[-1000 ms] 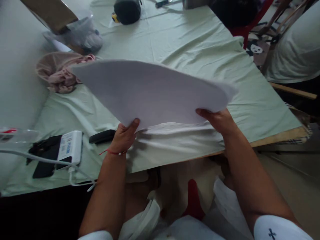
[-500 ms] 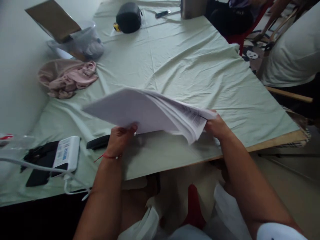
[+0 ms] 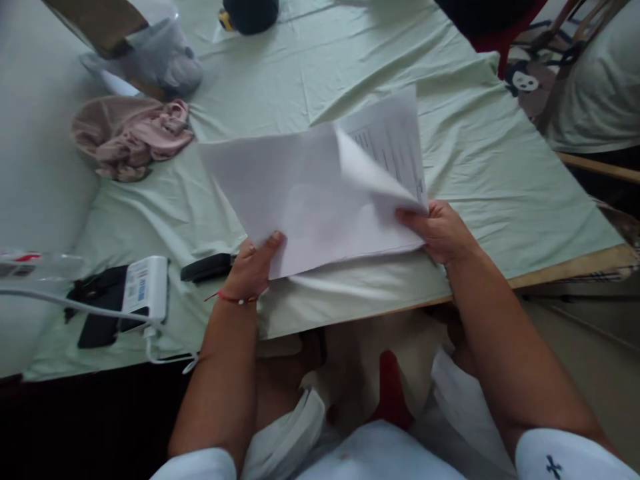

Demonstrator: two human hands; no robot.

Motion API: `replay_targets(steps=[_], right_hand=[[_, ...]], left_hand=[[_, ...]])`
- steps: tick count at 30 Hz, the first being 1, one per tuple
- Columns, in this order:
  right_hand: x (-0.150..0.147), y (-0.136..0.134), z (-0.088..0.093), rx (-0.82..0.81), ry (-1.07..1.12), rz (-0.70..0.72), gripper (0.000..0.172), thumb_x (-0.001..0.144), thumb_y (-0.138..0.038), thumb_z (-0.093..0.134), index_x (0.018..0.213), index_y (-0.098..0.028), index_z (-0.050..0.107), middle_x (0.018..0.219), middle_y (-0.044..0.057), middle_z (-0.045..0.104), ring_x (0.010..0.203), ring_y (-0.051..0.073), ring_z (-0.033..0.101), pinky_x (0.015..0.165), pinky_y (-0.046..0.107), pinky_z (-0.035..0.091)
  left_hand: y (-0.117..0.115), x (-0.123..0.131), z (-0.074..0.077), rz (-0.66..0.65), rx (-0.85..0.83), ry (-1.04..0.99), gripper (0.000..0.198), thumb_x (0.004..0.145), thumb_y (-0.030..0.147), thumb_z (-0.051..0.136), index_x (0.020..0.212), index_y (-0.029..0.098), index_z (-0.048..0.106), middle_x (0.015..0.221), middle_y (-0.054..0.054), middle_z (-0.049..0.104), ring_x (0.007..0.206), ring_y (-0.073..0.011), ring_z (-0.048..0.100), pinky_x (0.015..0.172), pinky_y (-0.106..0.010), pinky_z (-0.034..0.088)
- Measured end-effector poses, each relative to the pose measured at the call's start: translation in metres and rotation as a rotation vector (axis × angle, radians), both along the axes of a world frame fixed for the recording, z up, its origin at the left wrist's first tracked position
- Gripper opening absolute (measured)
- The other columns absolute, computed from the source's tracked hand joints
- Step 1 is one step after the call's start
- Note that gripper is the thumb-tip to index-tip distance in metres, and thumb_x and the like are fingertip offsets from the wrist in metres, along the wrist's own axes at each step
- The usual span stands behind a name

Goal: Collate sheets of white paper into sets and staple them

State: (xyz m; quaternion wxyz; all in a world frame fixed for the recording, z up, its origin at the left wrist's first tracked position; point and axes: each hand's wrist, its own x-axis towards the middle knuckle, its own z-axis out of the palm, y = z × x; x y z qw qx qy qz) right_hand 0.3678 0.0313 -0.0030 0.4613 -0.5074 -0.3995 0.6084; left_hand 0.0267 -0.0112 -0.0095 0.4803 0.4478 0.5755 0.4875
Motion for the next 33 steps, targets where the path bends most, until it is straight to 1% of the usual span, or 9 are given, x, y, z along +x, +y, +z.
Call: replay_targets(steps=[4, 9, 11, 13, 15, 18, 25, 30, 33], right_hand=[[0.003, -0.001, -0.002, 0.036, -0.097, 0.044, 0.032, 0.065, -0.054, 0.1, 0.07, -0.029, 0.082, 0.076, 0.002, 0.079, 0.059, 0.018, 0.066, 0.055, 0.033, 0.056], [0.011, -0.004, -0.003, 0.114, -0.09, 0.095, 0.026, 0.07, -0.051, 0.099, 0.078, -0.031, 0.084, 0.086, 0.001, 0.082, 0.071, 0.021, 0.073, 0.067, 0.036, 0.062], [0.012, -0.005, -0.004, 0.083, -0.054, 0.113, 0.029, 0.067, -0.05, 0.101, 0.078, -0.03, 0.083, 0.085, 0.002, 0.082, 0.073, 0.021, 0.074, 0.068, 0.036, 0.064], [0.011, -0.006, -0.005, 0.038, -0.032, 0.117, 0.033, 0.068, -0.054, 0.1, 0.078, -0.029, 0.082, 0.082, 0.002, 0.08, 0.07, 0.021, 0.073, 0.063, 0.035, 0.064], [0.007, -0.008, -0.006, 0.031, -0.039, 0.103, 0.035, 0.071, -0.057, 0.098, 0.077, -0.028, 0.08, 0.078, 0.002, 0.078, 0.063, 0.02, 0.07, 0.057, 0.035, 0.064], [0.002, -0.009, -0.007, 0.112, -0.089, 0.065, 0.033, 0.075, -0.057, 0.096, 0.073, -0.029, 0.079, 0.075, 0.001, 0.075, 0.062, 0.019, 0.068, 0.056, 0.036, 0.064], [0.001, -0.008, -0.007, 0.216, -0.157, -0.046, 0.028, 0.079, -0.055, 0.094, 0.08, -0.03, 0.081, 0.079, 0.0, 0.076, 0.074, 0.021, 0.072, 0.066, 0.036, 0.064], [0.003, -0.014, 0.006, 0.15, -0.154, 0.108, 0.033, 0.081, -0.056, 0.092, 0.07, -0.028, 0.077, 0.067, 0.001, 0.07, 0.059, 0.021, 0.065, 0.053, 0.038, 0.061], [0.008, -0.016, 0.006, 0.126, -0.138, 0.152, 0.032, 0.079, -0.052, 0.094, 0.068, -0.028, 0.076, 0.066, 0.002, 0.069, 0.059, 0.021, 0.065, 0.054, 0.039, 0.061]], left_hand=[[-0.001, -0.011, 0.004, 0.003, 0.019, 0.092, 0.045, 0.081, 0.062, 0.086, 0.092, 0.019, 0.078, 0.08, -0.007, 0.078, 0.084, -0.0243, 0.076, 0.068, -0.031, 0.064], [-0.003, -0.018, 0.008, 0.058, 0.065, 0.065, 0.046, 0.082, 0.06, 0.088, 0.105, 0.021, 0.078, 0.092, -0.003, 0.081, 0.08, -0.018, 0.076, 0.072, -0.027, 0.065], [-0.006, -0.017, 0.009, 0.047, 0.043, 0.011, 0.05, 0.079, 0.064, 0.089, 0.104, 0.023, 0.076, 0.082, 0.0, 0.077, 0.058, -0.0142, 0.067, 0.053, -0.026, 0.061], [-0.008, -0.016, 0.01, -0.017, -0.007, -0.018, 0.052, 0.078, 0.068, 0.088, 0.102, 0.024, 0.073, 0.068, 0.003, 0.069, 0.038, -0.0112, 0.052, 0.034, -0.026, 0.047], [-0.009, -0.014, 0.011, -0.082, -0.04, -0.028, 0.053, 0.079, 0.069, 0.087, 0.103, 0.025, 0.071, 0.062, 0.005, 0.064, 0.031, -0.0102, 0.045, 0.027, -0.027, 0.038], [-0.008, -0.009, 0.012, -0.064, -0.051, -0.055, 0.055, 0.078, 0.072, 0.086, 0.101, 0.025, 0.069, 0.061, 0.005, 0.062, 0.031, -0.01, 0.045, 0.027, -0.026, 0.034], [-0.002, 0.002, 0.017, -0.04, -0.071, -0.041, 0.059, 0.073, 0.073, 0.089, 0.072, 0.022, 0.059, 0.051, 0.005, 0.05, 0.036, -0.008, 0.042, 0.03, -0.021, 0.03], [-0.006, -0.012, 0.03, -0.19, -0.081, 0.037, 0.06, 0.079, 0.075, 0.083, 0.066, 0.02, 0.062, 0.047, -0.001, 0.06, 0.032, -0.0079, 0.041, 0.028, -0.021, 0.028], [-0.009, -0.016, 0.033, -0.204, -0.108, 0.032, 0.059, 0.08, 0.074, 0.082, 0.069, 0.019, 0.065, 0.049, -0.004, 0.065, 0.032, -0.0081, 0.042, 0.028, -0.019, 0.027]])
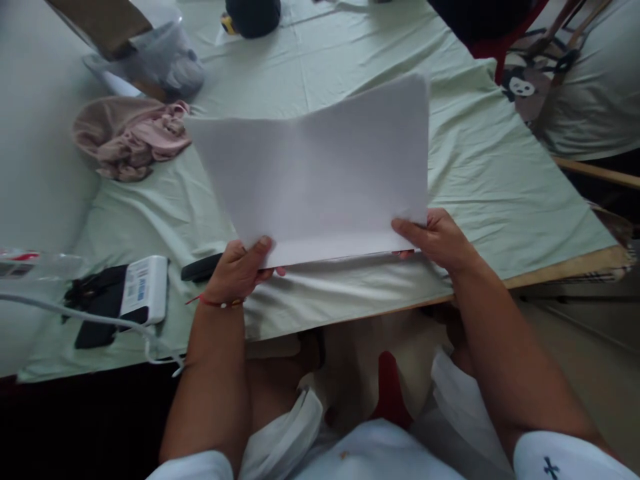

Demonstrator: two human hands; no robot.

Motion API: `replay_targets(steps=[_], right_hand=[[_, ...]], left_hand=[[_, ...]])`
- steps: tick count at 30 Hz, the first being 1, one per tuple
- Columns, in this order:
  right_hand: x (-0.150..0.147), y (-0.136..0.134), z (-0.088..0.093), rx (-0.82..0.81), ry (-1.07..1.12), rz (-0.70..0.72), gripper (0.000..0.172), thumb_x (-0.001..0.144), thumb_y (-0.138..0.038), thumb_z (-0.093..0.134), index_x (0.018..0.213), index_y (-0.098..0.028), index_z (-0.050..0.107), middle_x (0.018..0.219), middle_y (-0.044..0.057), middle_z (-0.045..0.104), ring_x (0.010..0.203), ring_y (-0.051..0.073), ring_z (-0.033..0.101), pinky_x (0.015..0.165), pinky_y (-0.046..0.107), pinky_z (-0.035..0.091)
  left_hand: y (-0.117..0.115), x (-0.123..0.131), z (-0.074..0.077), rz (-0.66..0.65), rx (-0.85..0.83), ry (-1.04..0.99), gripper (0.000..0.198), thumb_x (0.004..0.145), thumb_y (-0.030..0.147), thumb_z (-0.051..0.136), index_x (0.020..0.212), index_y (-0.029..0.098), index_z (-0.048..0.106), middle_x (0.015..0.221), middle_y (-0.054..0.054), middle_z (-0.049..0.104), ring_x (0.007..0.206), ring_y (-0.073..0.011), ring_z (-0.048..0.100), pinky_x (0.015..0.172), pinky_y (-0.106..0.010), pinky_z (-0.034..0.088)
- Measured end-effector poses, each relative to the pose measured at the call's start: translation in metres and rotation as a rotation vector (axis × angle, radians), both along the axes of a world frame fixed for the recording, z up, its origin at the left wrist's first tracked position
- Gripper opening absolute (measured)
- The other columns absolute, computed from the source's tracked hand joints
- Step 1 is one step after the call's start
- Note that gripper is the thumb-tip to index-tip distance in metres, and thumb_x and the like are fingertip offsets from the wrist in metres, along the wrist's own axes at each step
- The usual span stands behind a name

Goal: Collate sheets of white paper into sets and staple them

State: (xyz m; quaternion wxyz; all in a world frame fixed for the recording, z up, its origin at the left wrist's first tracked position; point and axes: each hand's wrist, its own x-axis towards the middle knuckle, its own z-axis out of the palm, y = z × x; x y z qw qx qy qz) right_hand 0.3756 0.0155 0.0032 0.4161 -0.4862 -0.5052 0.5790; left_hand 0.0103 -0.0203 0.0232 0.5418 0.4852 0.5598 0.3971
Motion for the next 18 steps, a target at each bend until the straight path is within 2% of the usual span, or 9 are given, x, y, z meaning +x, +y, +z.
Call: replay_targets(steps=[2, 4, 7, 9, 12, 14, 16, 18], right_hand=[[0.004, 0.001, -0.005, -0.023, 0.007, -0.01, 0.026, 0.074, -0.046, 0.098, 0.075, -0.028, 0.08, 0.075, 0.002, 0.075, 0.067, 0.023, 0.07, 0.061, 0.04, 0.063], [0.005, 0.002, -0.01, -0.079, 0.04, -0.027, 0.028, 0.07, -0.044, 0.101, 0.082, -0.027, 0.082, 0.082, 0.003, 0.079, 0.071, 0.023, 0.073, 0.065, 0.039, 0.064], [0.0, 0.003, -0.012, -0.191, 0.107, -0.044, 0.033, 0.066, -0.048, 0.101, 0.082, -0.027, 0.081, 0.084, 0.003, 0.08, 0.066, 0.021, 0.07, 0.053, 0.035, 0.06], [-0.004, 0.001, -0.01, -0.222, 0.123, -0.067, 0.035, 0.063, -0.047, 0.102, 0.081, -0.028, 0.079, 0.084, 0.003, 0.08, 0.066, 0.021, 0.069, 0.05, 0.034, 0.06], [-0.01, -0.002, -0.007, -0.188, 0.146, -0.127, 0.035, 0.064, -0.041, 0.102, 0.089, -0.03, 0.081, 0.092, 0.002, 0.082, 0.078, 0.023, 0.075, 0.063, 0.036, 0.065], [-0.012, -0.003, -0.006, -0.174, 0.152, -0.125, 0.037, 0.066, -0.041, 0.102, 0.094, -0.03, 0.082, 0.097, 0.002, 0.082, 0.082, 0.024, 0.076, 0.065, 0.037, 0.066], [-0.013, -0.005, -0.005, -0.175, 0.134, -0.098, 0.037, 0.065, -0.043, 0.102, 0.093, -0.029, 0.082, 0.095, 0.003, 0.082, 0.077, 0.023, 0.074, 0.058, 0.036, 0.064], [-0.015, -0.005, -0.003, -0.168, 0.106, -0.074, 0.033, 0.066, -0.046, 0.1, 0.086, -0.028, 0.081, 0.089, 0.003, 0.08, 0.069, 0.02, 0.07, 0.051, 0.033, 0.062]], left_hand=[[-0.001, -0.001, -0.001, 0.001, -0.001, -0.011, 0.06, 0.08, 0.075, 0.083, 0.066, 0.019, 0.065, 0.047, -0.003, 0.062, 0.032, -0.0078, 0.043, 0.028, -0.018, 0.029], [-0.002, -0.001, -0.002, -0.006, 0.005, -0.01, 0.062, 0.08, 0.075, 0.082, 0.062, 0.019, 0.064, 0.044, -0.002, 0.059, 0.032, -0.0075, 0.043, 0.029, -0.018, 0.03], [-0.002, 0.0, -0.003, -0.018, -0.01, -0.004, 0.063, 0.08, 0.075, 0.082, 0.061, 0.018, 0.063, 0.045, -0.002, 0.059, 0.033, -0.0072, 0.045, 0.03, -0.017, 0.033], [-0.002, 0.003, -0.005, 0.002, -0.025, -0.015, 0.063, 0.08, 0.076, 0.08, 0.062, 0.018, 0.062, 0.045, -0.002, 0.059, 0.033, -0.0069, 0.045, 0.03, -0.016, 0.031], [0.0, 0.009, -0.006, 0.08, -0.028, -0.035, 0.062, 0.076, 0.078, 0.081, 0.071, 0.019, 0.065, 0.047, 0.001, 0.058, 0.033, -0.0076, 0.046, 0.028, -0.016, 0.03], [0.001, 0.012, -0.007, 0.117, -0.025, -0.049, 0.061, 0.07, 0.075, 0.088, 0.075, 0.019, 0.066, 0.05, 0.003, 0.058, 0.036, -0.0081, 0.05, 0.03, -0.016, 0.035], [0.0, 0.013, -0.007, 0.13, -0.024, -0.071, 0.059, 0.066, 0.071, 0.093, 0.074, 0.019, 0.065, 0.053, 0.005, 0.056, 0.039, -0.0072, 0.051, 0.033, -0.016, 0.041], [-0.001, 0.01, -0.006, 0.129, -0.017, -0.091, 0.059, 0.067, 0.069, 0.094, 0.068, 0.019, 0.062, 0.053, 0.006, 0.053, 0.039, -0.0057, 0.048, 0.034, -0.016, 0.042]])
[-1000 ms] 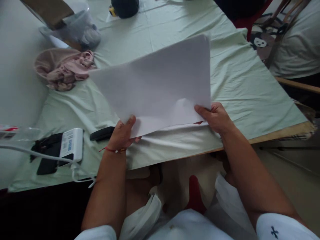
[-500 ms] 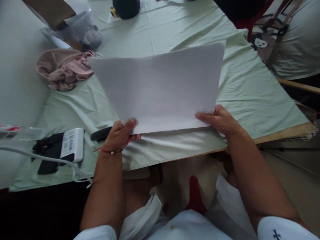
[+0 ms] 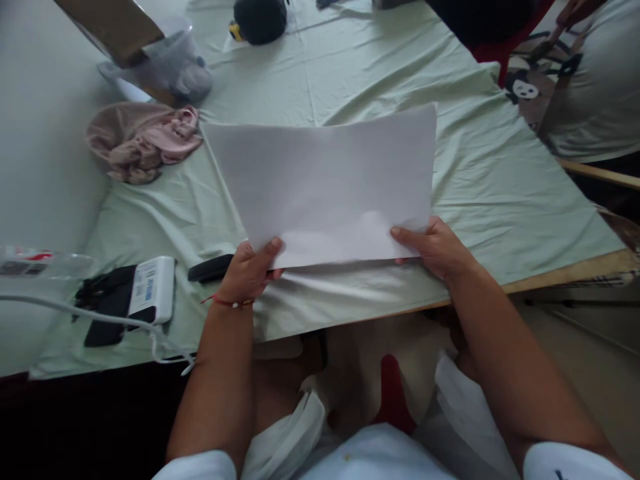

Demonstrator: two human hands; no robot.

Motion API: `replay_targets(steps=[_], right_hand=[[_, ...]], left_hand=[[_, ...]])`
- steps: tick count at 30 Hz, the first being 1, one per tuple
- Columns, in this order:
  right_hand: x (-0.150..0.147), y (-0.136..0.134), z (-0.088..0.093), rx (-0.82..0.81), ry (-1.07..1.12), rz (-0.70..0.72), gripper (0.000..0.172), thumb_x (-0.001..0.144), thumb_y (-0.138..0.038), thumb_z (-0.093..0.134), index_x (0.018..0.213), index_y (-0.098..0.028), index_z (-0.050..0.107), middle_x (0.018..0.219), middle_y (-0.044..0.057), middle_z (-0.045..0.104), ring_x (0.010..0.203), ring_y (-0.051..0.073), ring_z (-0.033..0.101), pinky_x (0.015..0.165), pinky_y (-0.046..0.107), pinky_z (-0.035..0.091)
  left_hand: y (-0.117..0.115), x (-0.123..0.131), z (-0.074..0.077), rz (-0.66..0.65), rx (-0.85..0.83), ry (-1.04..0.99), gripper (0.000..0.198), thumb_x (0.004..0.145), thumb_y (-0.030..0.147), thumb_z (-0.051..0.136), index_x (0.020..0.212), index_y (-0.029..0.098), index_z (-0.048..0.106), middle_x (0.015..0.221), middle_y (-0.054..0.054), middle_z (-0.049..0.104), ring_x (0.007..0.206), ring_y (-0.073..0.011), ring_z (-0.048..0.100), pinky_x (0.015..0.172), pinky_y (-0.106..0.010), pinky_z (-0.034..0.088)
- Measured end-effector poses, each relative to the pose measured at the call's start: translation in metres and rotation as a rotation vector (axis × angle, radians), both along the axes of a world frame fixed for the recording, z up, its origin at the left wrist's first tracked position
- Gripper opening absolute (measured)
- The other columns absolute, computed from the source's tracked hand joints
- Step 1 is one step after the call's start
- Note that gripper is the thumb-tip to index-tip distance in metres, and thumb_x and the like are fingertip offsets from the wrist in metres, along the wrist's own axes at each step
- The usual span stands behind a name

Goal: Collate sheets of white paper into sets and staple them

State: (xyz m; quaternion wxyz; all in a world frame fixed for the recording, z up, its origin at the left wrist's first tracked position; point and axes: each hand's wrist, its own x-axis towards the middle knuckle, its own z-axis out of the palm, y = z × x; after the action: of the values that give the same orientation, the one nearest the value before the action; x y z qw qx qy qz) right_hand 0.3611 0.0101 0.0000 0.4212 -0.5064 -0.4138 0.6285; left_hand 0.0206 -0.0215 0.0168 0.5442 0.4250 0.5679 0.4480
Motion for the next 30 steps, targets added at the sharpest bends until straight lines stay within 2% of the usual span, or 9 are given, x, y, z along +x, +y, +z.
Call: replay_targets(steps=[4, 8, 12, 17, 19, 22, 26, 28, 30], right_hand=[[-0.001, 0.0, 0.006, -0.005, -0.076, 0.062, 0.03, 0.069, -0.05, 0.097, 0.076, -0.026, 0.079, 0.078, 0.004, 0.076, 0.058, 0.018, 0.066, 0.043, 0.03, 0.056], [0.001, 0.002, 0.011, -0.019, -0.197, 0.116, 0.041, 0.072, -0.055, 0.094, 0.061, -0.025, 0.069, 0.052, 0.003, 0.062, 0.042, 0.016, 0.056, 0.035, 0.028, 0.045], [0.003, 0.003, 0.015, -0.033, -0.253, 0.048, 0.045, 0.074, -0.051, 0.093, 0.059, -0.024, 0.061, 0.046, -0.001, 0.054, 0.037, 0.01, 0.045, 0.031, 0.023, 0.033], [0.003, 0.002, 0.021, -0.044, -0.267, -0.034, 0.053, 0.074, -0.05, 0.095, 0.058, -0.024, 0.052, 0.044, -0.005, 0.044, 0.036, 0.007, 0.038, 0.029, 0.019, 0.026], [0.002, 0.002, 0.022, -0.055, -0.247, -0.079, 0.05, 0.072, -0.047, 0.096, 0.059, -0.023, 0.054, 0.046, -0.005, 0.044, 0.037, 0.007, 0.038, 0.029, 0.018, 0.025], [-0.003, 0.001, 0.023, -0.084, -0.219, -0.108, 0.047, 0.072, -0.041, 0.097, 0.062, -0.023, 0.055, 0.048, -0.006, 0.044, 0.038, 0.006, 0.037, 0.029, 0.017, 0.025], [-0.017, -0.001, 0.022, -0.15, -0.183, -0.034, 0.045, 0.074, -0.037, 0.095, 0.061, -0.023, 0.054, 0.047, -0.006, 0.043, 0.037, 0.005, 0.036, 0.029, 0.017, 0.023], [-0.025, -0.002, 0.02, -0.172, -0.144, -0.006, 0.043, 0.074, -0.033, 0.094, 0.06, -0.022, 0.055, 0.05, -0.005, 0.044, 0.038, 0.004, 0.037, 0.03, 0.016, 0.024], [-0.032, -0.003, 0.019, -0.182, -0.105, 0.005, 0.04, 0.072, -0.03, 0.094, 0.061, -0.021, 0.057, 0.052, -0.006, 0.046, 0.038, 0.004, 0.037, 0.03, 0.016, 0.024]], left_hand=[[-0.002, -0.006, -0.001, -0.033, 0.008, 0.006, 0.057, 0.072, 0.067, 0.092, 0.066, 0.019, 0.062, 0.053, 0.005, 0.052, 0.041, -0.0053, 0.046, 0.034, -0.015, 0.038], [0.0, -0.008, -0.002, -0.06, -0.027, -0.005, 0.055, 0.071, 0.065, 0.094, 0.072, 0.018, 0.065, 0.058, 0.005, 0.054, 0.043, -0.0038, 0.044, 0.036, -0.014, 0.034], [0.001, -0.009, -0.001, -0.057, -0.014, -0.021, 0.056, 0.069, 0.057, 0.098, 0.1, 0.019, 0.072, 0.07, 0.004, 0.064, 0.048, -0.0043, 0.047, 0.039, -0.014, 0.037], [-0.008, -0.012, -0.002, -0.08, 0.104, 0.13, 0.043, 0.081, 0.047, 0.091, 0.108, 0.02, 0.07, 0.052, 0.009, 0.053, 0.043, -0.007, 0.045, 0.041, -0.017, 0.032], [-0.013, -0.015, -0.003, 0.024, 0.26, 0.23, 0.033, 0.087, 0.044, 0.085, 0.106, 0.02, 0.071, 0.051, 0.009, 0.053, 0.044, -0.0072, 0.044, 0.044, -0.018, 0.033], [-0.016, -0.025, -0.004, 0.361, 0.489, 0.431, 0.02, 0.098, 0.04, 0.071, 0.096, 0.02, 0.072, 0.053, 0.008, 0.054, 0.045, -0.0083, 0.047, 0.047, -0.021, 0.036], [-0.014, -0.051, -0.007, 0.823, 0.541, 0.691, 0.017, 0.102, 0.033, 0.058, 0.09, 0.023, 0.063, 0.06, 0.006, 0.057, 0.052, -0.0135, 0.058, 0.06, -0.028, 0.05], [-0.012, -0.065, -0.01, 0.892, 0.472, 0.821, 0.017, 0.103, 0.031, 0.052, 0.09, 0.025, 0.06, 0.073, 0.001, 0.067, 0.065, -0.0177, 0.068, 0.075, -0.036, 0.058], [-0.012, -0.079, -0.014, 0.87, 0.402, 0.983, 0.02, 0.103, 0.03, 0.047, 0.091, 0.025, 0.062, 0.092, -0.006, 0.076, 0.093, -0.0246, 0.076, 0.1, -0.046, 0.058]])
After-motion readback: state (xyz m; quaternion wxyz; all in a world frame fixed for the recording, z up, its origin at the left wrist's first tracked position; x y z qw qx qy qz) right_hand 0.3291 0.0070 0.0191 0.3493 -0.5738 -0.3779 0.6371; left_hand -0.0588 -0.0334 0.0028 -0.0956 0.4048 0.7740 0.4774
